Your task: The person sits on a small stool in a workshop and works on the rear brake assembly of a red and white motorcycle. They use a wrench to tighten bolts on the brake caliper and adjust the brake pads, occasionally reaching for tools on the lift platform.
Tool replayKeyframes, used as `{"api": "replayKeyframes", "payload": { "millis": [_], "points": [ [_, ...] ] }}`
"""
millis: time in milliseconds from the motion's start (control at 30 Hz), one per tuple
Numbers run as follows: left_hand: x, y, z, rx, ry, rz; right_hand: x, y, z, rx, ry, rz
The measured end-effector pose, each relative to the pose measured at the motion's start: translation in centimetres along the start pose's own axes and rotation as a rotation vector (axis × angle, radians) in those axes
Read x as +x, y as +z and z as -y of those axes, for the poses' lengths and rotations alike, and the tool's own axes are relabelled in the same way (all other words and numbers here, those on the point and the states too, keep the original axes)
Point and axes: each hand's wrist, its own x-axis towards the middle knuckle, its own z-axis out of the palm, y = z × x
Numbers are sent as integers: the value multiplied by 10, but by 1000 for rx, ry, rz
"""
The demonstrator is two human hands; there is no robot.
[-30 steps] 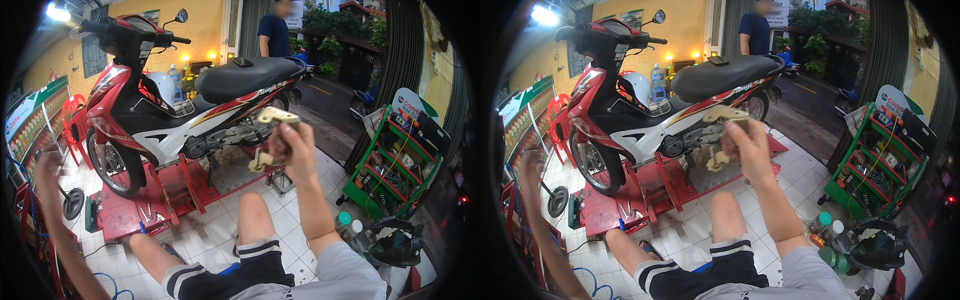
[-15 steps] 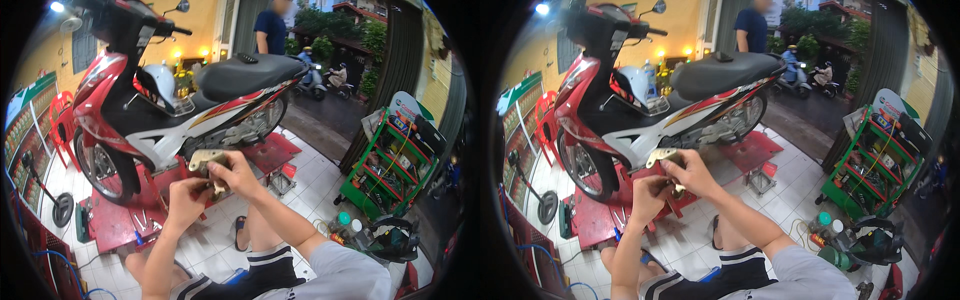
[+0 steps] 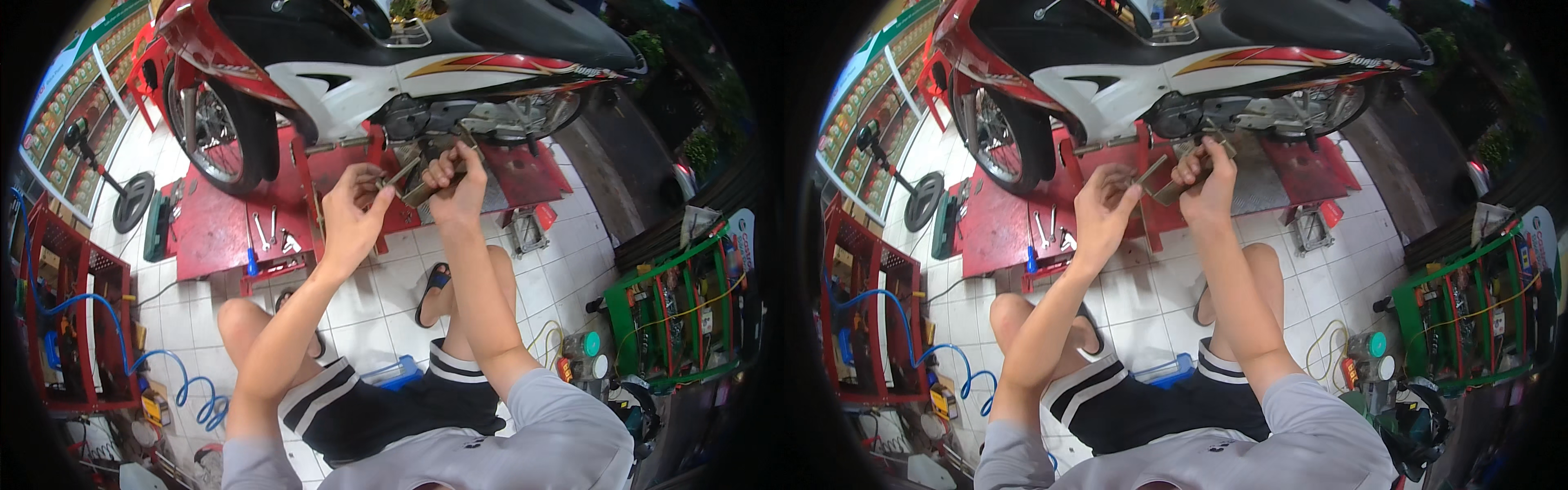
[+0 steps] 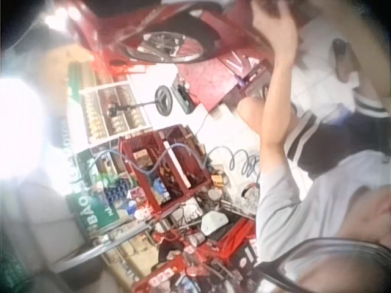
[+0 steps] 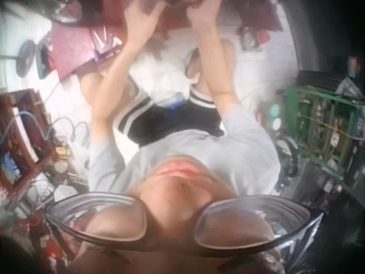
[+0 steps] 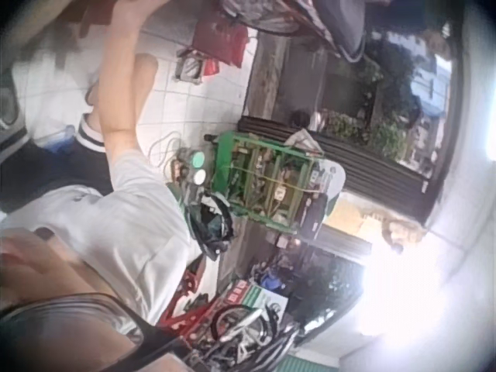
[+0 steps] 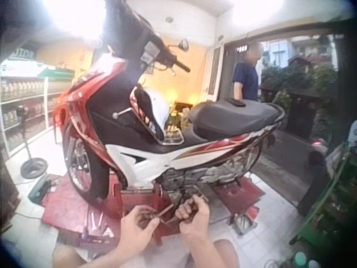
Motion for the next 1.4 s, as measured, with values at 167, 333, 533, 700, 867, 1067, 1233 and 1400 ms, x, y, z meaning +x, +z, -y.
{"api": "replayKeyframes", "payload": {
  "millis": [167, 333, 533, 700, 867, 1067, 1233, 1400],
  "points": [
    [12, -2, 9, -321, -373, 44, 2, -12, 2, 15, 27, -1],
    [14, -3, 31, -395, -530, 103, 0, -18, 7, 73, 47, 87],
    [17, 6, 27, -438, -390, 320, 3, -27, 13, 157, 101, 43],
    [16, 7, 26, -571, -425, 341, 4, -32, 13, 207, 161, 37],
    [14, 10, 28, -519, -463, 332, 4, -40, 17, 272, 208, 46],
    [14, 18, 19, -415, -363, 377, 8, -48, 20, 356, 227, 6],
    [15, 17, 19, -696, -483, 389, 8, -47, 23, 309, 209, -33],
    [14, 20, 25, -578, -492, 332, 7, -45, 24, 274, 199, -42]
  ]
}}
